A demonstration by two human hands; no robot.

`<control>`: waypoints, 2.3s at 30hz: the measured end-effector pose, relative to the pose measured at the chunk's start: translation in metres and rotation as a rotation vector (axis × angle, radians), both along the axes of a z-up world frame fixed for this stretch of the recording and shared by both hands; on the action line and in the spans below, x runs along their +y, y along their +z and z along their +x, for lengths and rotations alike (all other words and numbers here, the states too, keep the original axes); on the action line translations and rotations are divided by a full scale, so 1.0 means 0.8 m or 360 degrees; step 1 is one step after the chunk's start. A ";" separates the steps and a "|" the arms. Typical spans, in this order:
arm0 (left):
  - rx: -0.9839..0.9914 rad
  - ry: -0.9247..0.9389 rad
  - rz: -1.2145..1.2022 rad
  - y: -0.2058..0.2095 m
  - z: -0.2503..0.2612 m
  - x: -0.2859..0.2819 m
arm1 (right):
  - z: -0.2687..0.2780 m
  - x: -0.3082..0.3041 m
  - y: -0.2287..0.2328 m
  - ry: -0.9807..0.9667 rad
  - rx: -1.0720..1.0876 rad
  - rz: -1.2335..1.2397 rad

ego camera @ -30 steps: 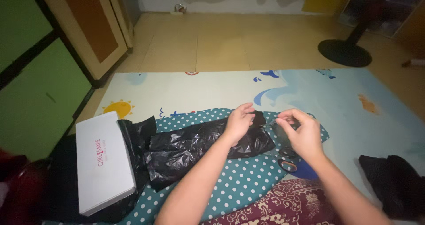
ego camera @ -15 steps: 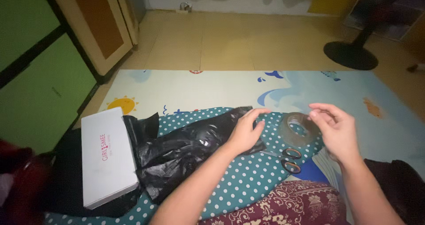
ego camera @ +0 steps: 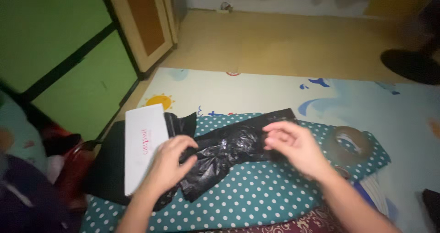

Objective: The person wraps a black item in a black plastic bag. They fold the bag around the item, then repeatedly cut pieces of clear tape and apply them to seal the bag. The person uses scissors to cut the tape and their hands to smooth and press the tape onto the bag.

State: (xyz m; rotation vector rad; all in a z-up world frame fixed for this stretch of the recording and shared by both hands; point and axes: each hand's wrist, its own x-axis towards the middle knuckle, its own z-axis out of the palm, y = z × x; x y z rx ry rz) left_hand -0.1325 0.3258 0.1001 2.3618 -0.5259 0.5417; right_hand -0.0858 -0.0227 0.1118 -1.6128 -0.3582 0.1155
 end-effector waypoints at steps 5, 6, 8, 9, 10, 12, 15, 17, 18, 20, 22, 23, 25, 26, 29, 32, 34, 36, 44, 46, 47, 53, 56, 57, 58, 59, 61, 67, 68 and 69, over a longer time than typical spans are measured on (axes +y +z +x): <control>0.0075 0.0063 0.0215 -0.016 -0.033 0.007 | 0.003 0.111 -0.044 0.0178 0.0138 0.0310; 0.0184 0.0100 0.0233 -0.018 -0.033 0.006 | 0.006 0.129 -0.053 0.0189 0.0131 0.0359; 0.0354 0.0150 0.0210 -0.021 -0.036 0.004 | 0.013 0.145 -0.067 0.0156 0.0095 0.0352; 0.0416 0.0161 0.0170 -0.022 -0.038 0.002 | 0.016 0.149 -0.073 0.0113 0.0067 0.0297; 0.0483 0.0171 0.0129 -0.025 -0.040 0.001 | 0.017 0.149 -0.079 0.0068 0.0044 0.0242; 0.0278 0.0211 0.0152 -0.029 -0.038 -0.002 | 0.021 0.142 -0.086 0.0031 0.0001 0.0166; 0.0548 0.0402 0.0055 -0.042 -0.044 -0.009 | 0.026 0.124 -0.088 -0.0009 0.0049 0.0127; 0.0876 0.0486 0.0041 -0.051 -0.044 -0.011 | 0.035 0.113 -0.082 -0.0043 0.0121 0.0140; 0.1030 0.0482 0.0087 -0.059 -0.049 -0.013 | 0.035 0.106 -0.081 -0.0070 0.0172 0.0155; 0.0961 0.0370 -0.0008 -0.079 -0.059 -0.017 | 0.035 0.095 -0.080 -0.0088 0.0286 0.0232; 0.0502 0.0153 -0.0273 -0.098 -0.056 -0.020 | 0.038 0.087 -0.079 -0.0068 0.0402 0.0362; 0.0618 0.0170 -0.0466 -0.107 -0.053 -0.022 | 0.038 0.083 -0.078 -0.0058 0.0431 0.0379; 0.0849 0.0193 -0.0848 -0.123 -0.043 -0.031 | 0.040 0.077 -0.078 -0.0047 0.0490 0.0416; 0.0775 0.0134 -0.1020 -0.130 -0.040 -0.035 | 0.040 0.075 -0.078 -0.0020 0.0509 0.0448; 0.0621 0.0085 -0.1317 -0.147 -0.033 -0.042 | 0.044 0.067 -0.078 0.0054 0.0565 0.0535; 0.0644 0.0194 -0.1286 -0.158 -0.032 -0.040 | 0.048 0.060 -0.076 0.0120 0.0609 0.0626; 0.0690 0.0128 -0.1404 -0.163 -0.030 -0.040 | 0.047 0.057 -0.075 0.0167 0.0631 0.0706; 0.0749 0.0253 -0.1371 -0.165 -0.030 -0.044 | 0.046 0.058 -0.075 0.0178 0.0656 0.0696; 0.0848 0.0080 -0.1906 -0.128 -0.029 -0.069 | 0.043 0.063 -0.071 0.0209 0.0651 0.0620; 0.0821 0.0051 -0.1969 -0.119 -0.030 -0.072 | 0.042 0.063 -0.069 0.0198 0.0643 0.0586; 0.0934 0.0089 -0.1992 -0.116 -0.030 -0.071 | 0.041 0.063 -0.069 0.0188 0.0650 0.0577; 0.1007 0.0010 -0.1855 -0.102 -0.031 -0.071 | 0.037 0.071 -0.069 0.0128 0.0586 0.0369; 0.0887 0.0027 -0.1781 -0.096 -0.029 -0.079 | 0.035 0.074 -0.071 0.0172 0.0460 0.0231; 0.0833 0.0022 -0.1675 -0.095 -0.028 -0.082 | 0.035 0.073 -0.070 0.0190 0.0400 0.0167; 0.0780 0.0020 -0.1569 -0.095 -0.029 -0.083 | 0.035 0.074 -0.070 0.0211 0.0343 0.0104; 0.0770 0.0126 -0.1337 -0.096 -0.028 -0.082 | 0.035 0.073 -0.068 0.0281 0.0272 0.0023; 0.0743 0.0340 -0.0870 -0.099 -0.025 -0.076 | 0.036 0.072 -0.064 0.0432 0.0131 -0.0137; 0.0458 0.0079 -0.1121 -0.109 -0.024 -0.070 | 0.026 0.083 -0.053 0.0501 -0.0184 -0.0522; 0.0457 0.0030 -0.1188 -0.110 -0.024 -0.070 | 0.024 0.085 -0.051 0.0491 -0.0225 -0.0561; 0.0456 -0.0020 -0.1256 -0.110 -0.023 -0.071 | 0.023 0.087 -0.049 0.0481 -0.0266 -0.0599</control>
